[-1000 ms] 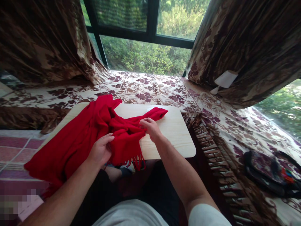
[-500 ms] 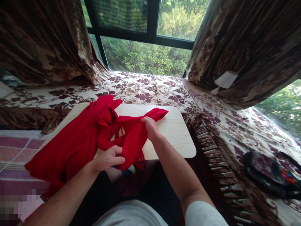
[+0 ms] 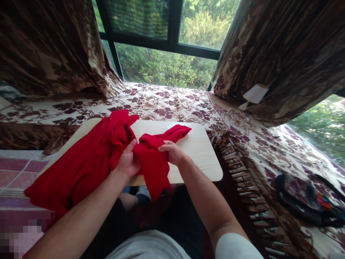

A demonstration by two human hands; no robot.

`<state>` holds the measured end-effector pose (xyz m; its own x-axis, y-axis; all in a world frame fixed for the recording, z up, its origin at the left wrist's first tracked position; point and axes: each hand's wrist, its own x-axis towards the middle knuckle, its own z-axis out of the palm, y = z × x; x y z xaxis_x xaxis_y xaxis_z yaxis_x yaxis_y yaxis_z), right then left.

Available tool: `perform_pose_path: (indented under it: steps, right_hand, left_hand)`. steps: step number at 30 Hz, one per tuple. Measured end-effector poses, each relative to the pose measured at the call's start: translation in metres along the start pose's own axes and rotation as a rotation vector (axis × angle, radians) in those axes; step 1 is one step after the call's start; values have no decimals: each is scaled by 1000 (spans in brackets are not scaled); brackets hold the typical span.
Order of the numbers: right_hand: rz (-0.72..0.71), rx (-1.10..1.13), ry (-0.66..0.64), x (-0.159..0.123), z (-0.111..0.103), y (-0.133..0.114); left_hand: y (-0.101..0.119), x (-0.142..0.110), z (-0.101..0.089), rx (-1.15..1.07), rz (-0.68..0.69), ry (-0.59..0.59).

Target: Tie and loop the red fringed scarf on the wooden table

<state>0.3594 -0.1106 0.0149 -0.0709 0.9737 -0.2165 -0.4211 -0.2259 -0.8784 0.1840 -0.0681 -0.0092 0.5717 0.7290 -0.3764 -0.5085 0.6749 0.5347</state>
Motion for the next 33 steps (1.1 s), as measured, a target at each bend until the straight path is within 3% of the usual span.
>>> perform_pose_path:
  steps: [4,7,13,16,21,25,30,33]
  right_hand:
    - [74,-109,-65,1,-13,6]
    - [-6,-179,6,9,-17,8]
    - [-66,-683,87,25,-9,-3]
    - [-196,-493,108,29,-5,-10]
    - [-358,37,367,32,-14,-11]
    - [-249,66,310,31,-23,-5]
    - [9,-43,177,25,-26,-5]
    - [1,-60,159,25,-28,-10]
  left_hand:
    - [-3,9,-4,121,114,56]
    - [-7,9,-9,325,181,19]
    - [-11,-1,-9,836,321,40]
    - [-14,-4,-11,773,292,16]
    - [-22,-10,-23,555,214,-9]
    - [-25,-17,-18,763,244,-136]
    - [-24,-26,1,1164,491,-312]
    - [-26,-27,1,1260,483,-439]
